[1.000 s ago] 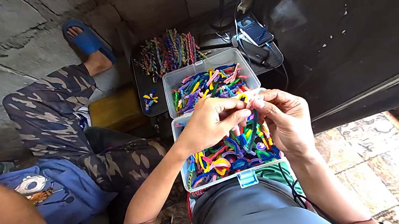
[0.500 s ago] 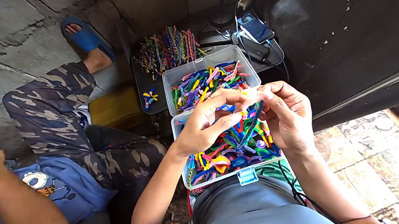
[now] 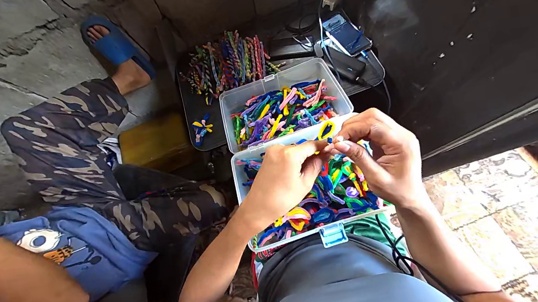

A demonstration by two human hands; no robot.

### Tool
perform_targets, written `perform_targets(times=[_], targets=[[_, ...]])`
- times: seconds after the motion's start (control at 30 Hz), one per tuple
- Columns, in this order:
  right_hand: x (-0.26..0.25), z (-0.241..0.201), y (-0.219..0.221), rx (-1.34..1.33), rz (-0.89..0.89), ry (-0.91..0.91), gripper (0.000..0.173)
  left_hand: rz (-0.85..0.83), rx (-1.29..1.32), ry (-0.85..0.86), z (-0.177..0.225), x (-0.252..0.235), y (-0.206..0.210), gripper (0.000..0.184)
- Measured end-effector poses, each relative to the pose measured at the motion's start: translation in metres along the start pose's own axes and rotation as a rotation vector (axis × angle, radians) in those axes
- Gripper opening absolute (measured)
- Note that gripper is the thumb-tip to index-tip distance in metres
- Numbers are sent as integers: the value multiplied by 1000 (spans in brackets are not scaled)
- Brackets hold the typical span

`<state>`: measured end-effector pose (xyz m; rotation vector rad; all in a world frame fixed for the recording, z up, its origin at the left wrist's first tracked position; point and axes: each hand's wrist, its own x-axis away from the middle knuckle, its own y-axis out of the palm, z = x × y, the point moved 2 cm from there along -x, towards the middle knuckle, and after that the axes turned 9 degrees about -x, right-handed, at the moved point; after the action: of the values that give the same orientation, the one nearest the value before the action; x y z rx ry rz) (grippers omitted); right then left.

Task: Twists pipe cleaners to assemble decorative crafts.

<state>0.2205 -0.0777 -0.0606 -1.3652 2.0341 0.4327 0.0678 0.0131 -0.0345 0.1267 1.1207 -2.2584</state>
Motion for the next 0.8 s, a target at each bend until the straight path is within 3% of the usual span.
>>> perform_targets(times=[0.1, 0.2, 0.37, 0.47, 0.57, 0.63, 0.8], targets=[[0, -2, 3, 59, 13, -35, 10, -34, 106, -101, 0, -1, -3, 15], [1, -1, 1, 43, 55, -12, 10, -85, 495, -233, -8, -2, -5, 6], [2, -7, 8, 205, 83, -153, 9, -114, 935, -378, -14, -1, -2, 14], [1, -12, 8, 331, 55, -275, 7, -234, 1026, -383, -15, 1, -2, 16], [0, -11, 5, 354, 6, -305, 8, -428, 1149, -299, -19, 5, -1, 41], [-1, -11, 4, 320, -30, -315, 8, -450, 1221, -299, -19, 5, 1, 49], [2, -12, 4, 349, -21, -356, 8, -295, 1140, -315, -15, 5, 2, 27]])
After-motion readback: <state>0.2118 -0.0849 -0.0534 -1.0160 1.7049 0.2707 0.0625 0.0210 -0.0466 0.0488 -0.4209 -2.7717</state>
